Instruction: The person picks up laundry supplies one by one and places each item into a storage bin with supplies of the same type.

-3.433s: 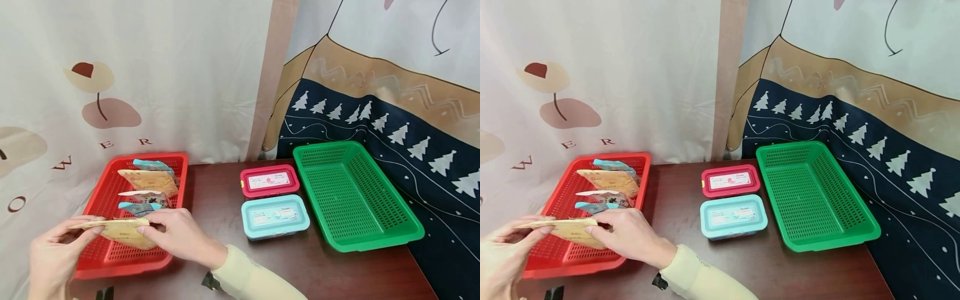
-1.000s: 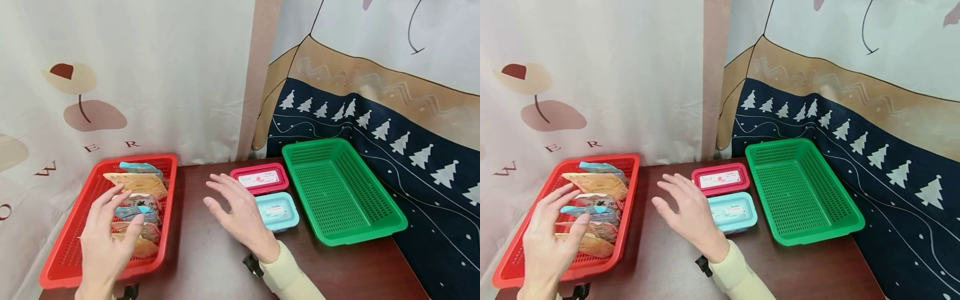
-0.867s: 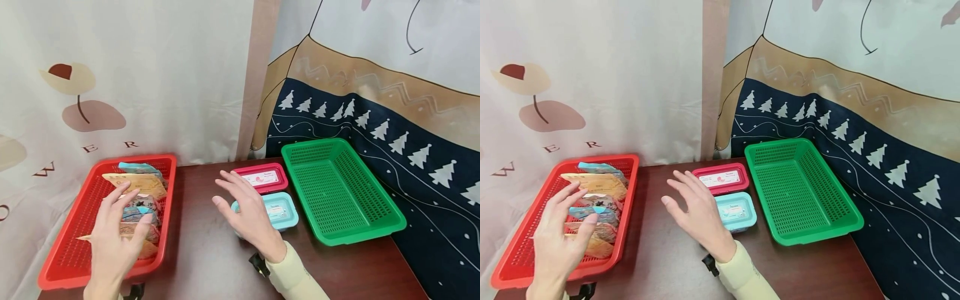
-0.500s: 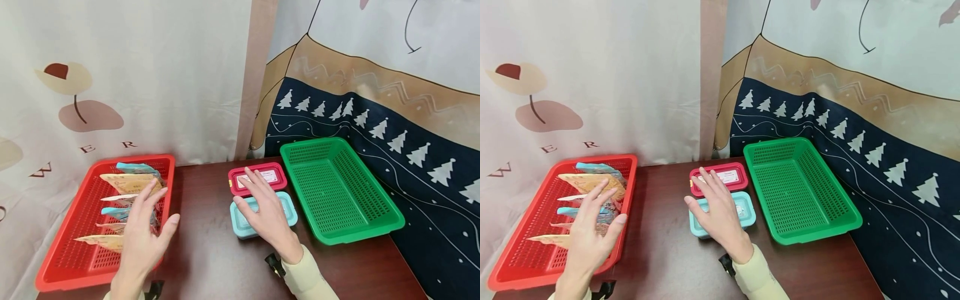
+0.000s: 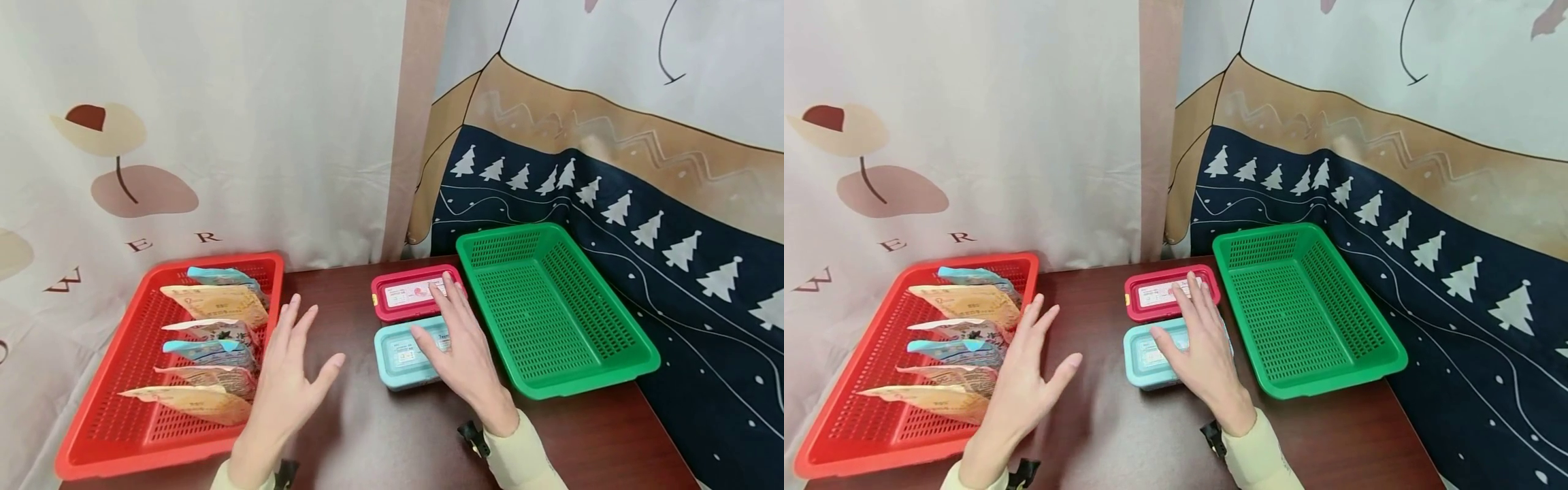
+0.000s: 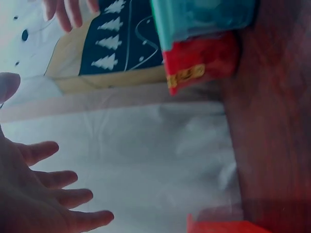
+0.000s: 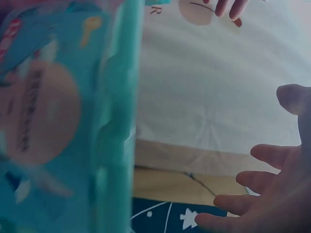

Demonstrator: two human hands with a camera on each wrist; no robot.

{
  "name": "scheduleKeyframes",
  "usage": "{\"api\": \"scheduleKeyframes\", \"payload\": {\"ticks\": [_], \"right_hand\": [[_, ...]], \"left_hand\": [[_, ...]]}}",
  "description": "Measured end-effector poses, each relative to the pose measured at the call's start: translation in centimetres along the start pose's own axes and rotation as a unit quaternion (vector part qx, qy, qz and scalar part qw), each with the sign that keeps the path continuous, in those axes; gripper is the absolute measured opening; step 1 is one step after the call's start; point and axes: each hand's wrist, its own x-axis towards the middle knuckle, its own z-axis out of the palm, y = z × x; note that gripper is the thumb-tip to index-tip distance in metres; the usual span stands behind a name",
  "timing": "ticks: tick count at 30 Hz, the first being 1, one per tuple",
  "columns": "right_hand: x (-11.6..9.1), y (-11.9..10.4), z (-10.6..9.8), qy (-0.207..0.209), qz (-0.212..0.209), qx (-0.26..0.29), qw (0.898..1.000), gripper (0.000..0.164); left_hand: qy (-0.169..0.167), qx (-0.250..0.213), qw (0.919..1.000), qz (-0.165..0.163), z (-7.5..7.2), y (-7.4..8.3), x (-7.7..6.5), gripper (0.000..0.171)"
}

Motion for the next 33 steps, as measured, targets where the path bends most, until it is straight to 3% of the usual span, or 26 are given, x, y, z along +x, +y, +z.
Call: {"api": "scheduleKeyframes", "payload": {"ticks": [13,22,33], "right_hand": [[-1.5,3.6,0.4,-0.027,-0.022,-0.076,0.997,0.084],[-2.1,4.7,1.5,-0.041,-0.022,-0.105,0.993,0.089],[-2.6,5.6,2.3,-0.05,-0.003,-0.123,0.991,0.088]], "left_hand": [[-0.115,0.031,0.9924,-0.03,4.5,2.2,-0.8,0.097],[-0.125,0.024,0.991,-0.042,7.1,2.4,-0.8,0.098],[-0.155,0.031,0.9848,-0.073,9.1,1.6,-0.5,0.097]]}}
